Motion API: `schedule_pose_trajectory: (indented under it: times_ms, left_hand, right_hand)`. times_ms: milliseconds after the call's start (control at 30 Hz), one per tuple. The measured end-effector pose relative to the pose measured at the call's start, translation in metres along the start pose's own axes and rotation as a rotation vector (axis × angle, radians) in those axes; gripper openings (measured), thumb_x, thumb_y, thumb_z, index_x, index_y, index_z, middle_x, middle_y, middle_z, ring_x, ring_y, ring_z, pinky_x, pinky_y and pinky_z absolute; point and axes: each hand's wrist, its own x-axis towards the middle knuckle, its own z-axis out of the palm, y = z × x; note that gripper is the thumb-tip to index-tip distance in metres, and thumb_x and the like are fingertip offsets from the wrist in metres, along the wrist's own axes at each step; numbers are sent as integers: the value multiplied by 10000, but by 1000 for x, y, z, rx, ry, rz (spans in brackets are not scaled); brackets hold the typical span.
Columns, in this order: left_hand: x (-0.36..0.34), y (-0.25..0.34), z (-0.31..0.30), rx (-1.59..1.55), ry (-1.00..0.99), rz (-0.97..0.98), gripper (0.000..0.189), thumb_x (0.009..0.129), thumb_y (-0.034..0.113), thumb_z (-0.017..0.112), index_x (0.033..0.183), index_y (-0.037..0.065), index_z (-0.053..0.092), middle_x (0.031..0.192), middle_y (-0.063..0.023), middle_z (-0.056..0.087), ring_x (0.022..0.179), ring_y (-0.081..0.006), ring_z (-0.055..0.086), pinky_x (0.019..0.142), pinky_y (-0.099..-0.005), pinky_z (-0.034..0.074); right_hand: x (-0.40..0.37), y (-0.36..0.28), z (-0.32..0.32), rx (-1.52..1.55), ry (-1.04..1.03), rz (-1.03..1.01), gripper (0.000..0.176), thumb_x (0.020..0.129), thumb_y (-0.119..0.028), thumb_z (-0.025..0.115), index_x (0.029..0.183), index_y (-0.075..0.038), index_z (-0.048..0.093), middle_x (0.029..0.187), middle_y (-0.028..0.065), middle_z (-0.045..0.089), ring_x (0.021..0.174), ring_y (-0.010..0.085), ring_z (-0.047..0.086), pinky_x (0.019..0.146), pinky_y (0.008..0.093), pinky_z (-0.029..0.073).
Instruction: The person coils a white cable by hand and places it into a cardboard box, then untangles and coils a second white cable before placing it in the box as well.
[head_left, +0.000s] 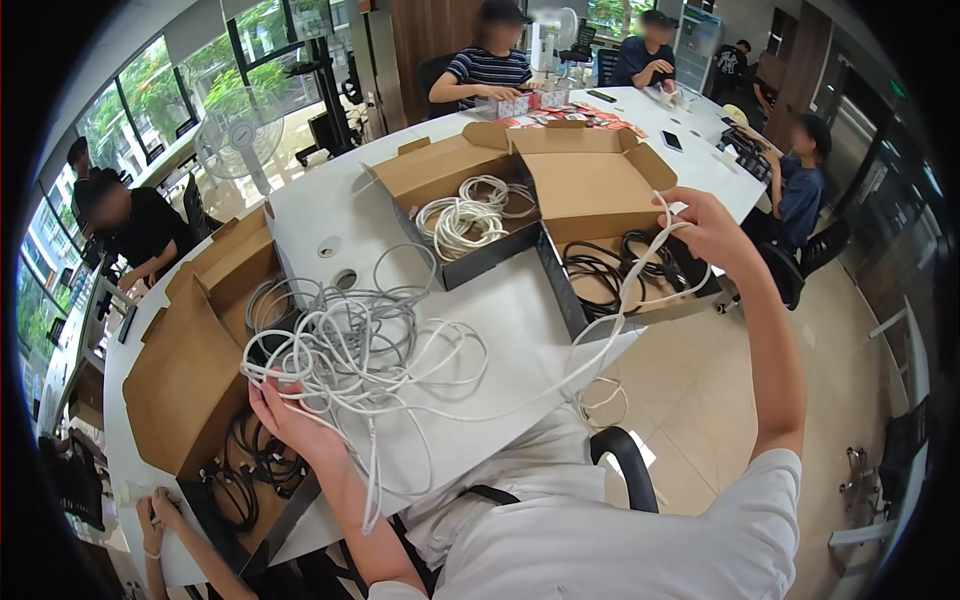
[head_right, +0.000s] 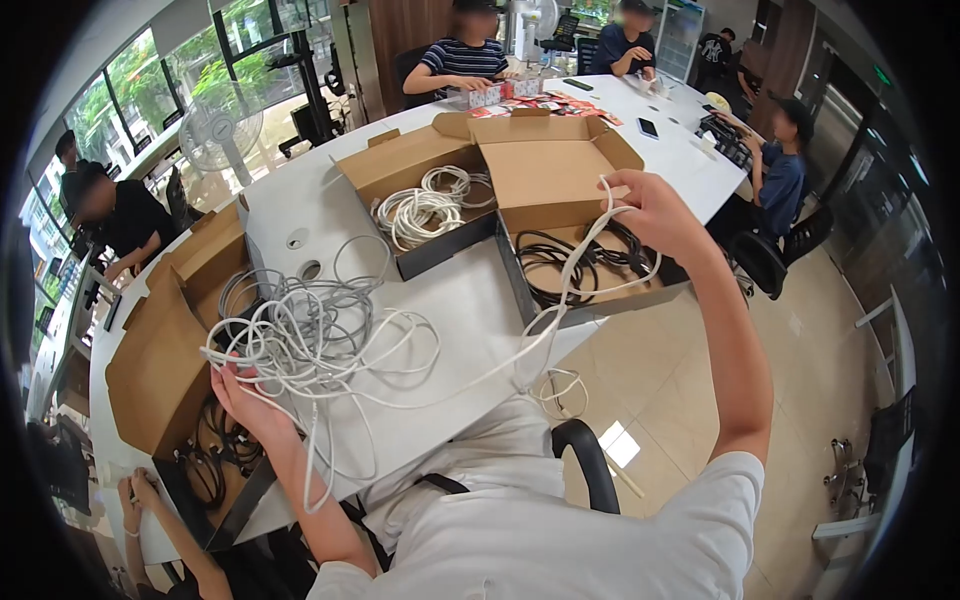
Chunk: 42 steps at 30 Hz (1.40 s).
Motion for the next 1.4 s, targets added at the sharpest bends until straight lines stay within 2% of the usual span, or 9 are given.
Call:
schedule_pose_trajectory:
  times_ms: [67, 233, 533, 667, 900, 967, 1033, 1200, 1400]
  left_hand:
    - [1, -1, 1, 45, -14, -2, 286, 972, 174, 490, 1232, 57, 465, 1015, -56, 622, 749, -89, 544, 700, -246, 466]
    - [0, 3, 2, 212, -202, -36, 332, 968, 193, 498, 1274, 71, 458, 993, -19, 627, 755, -70, 501, 684, -233, 409]
    - [-29, 54, -9, 794, -765, -94, 388, 956, 213, 536, 1285, 14, 483, 950, -21, 643, 708, -25, 503, 586, -199, 405]
    - [-80, 95, -16, 1314, -691, 476, 445, 940, 256, 550, 1307, 12, 485, 1025, -119, 648, 852, -230, 598, 743, -355, 467]
    - [-268, 65, 25, 889, -1241, 768, 522, 875, 149, 604, 1347, 10, 428, 1145, -166, 615, 1090, -315, 573, 960, -386, 418]
    - [-290, 29, 31, 824, -1370, 572, 512, 900, 175, 578, 1352, 1, 412, 1072, -179, 620, 994, -317, 599, 873, -380, 452]
    - [-295, 8, 37, 631, -1532, -32, 461, 916, 191, 557, 1323, 4, 447, 951, -177, 637, 873, -325, 623, 779, -375, 476]
    - [-282, 19, 8, 642, -1851, 50, 250, 906, 207, 571, 1127, 89, 582, 689, -135, 597, 645, -339, 585, 584, -415, 441]
    - [-303, 53, 11, 344, -1821, 513, 186, 845, 260, 637, 923, 90, 639, 616, -39, 523, 551, -230, 540, 491, -339, 423]
  right_hand:
    - [-22, 14, 7, 125, 24, 74, 307, 870, -46, 564, 1174, -6, 586, 641, 19, 554, 551, 61, 502, 498, 229, 414]
    - [-71, 30, 4, 64, -615, -79, 250, 889, -164, 579, 1092, -44, 659, 649, 17, 601, 500, 99, 532, 480, 249, 434]
    - [-128, 59, 12, -297, 291, -104, 413, 925, -316, 553, 735, 45, 614, 575, 146, 558, 557, 237, 550, 587, 395, 429]
    - [-137, 85, -10, 134, 524, 38, 421, 954, -335, 527, 713, -1, 613, 526, 31, 489, 472, 109, 455, 491, 297, 397]
    - [-146, 51, 1, 1104, 265, -94, 267, 982, -278, 483, 834, -65, 547, 495, -82, 292, 416, 49, 288, 488, 233, 374]
    - [-148, 34, 8, 1154, 228, -114, 239, 976, -268, 491, 861, -66, 545, 506, -80, 303, 428, 51, 304, 497, 237, 377]
    - [-145, 22, 11, 1186, 315, -123, 219, 972, -263, 498, 886, -67, 543, 520, -77, 316, 444, 51, 319, 499, 243, 377]
    - [-125, 58, -20, 1123, 792, -144, 169, 968, -242, 508, 906, -90, 548, 561, -89, 308, 498, 34, 319, 541, 223, 351]
    - [-131, 91, 3, 815, 509, -213, 231, 925, -246, 544, 807, -48, 553, 682, -41, 379, 640, 61, 351, 622, 230, 306]
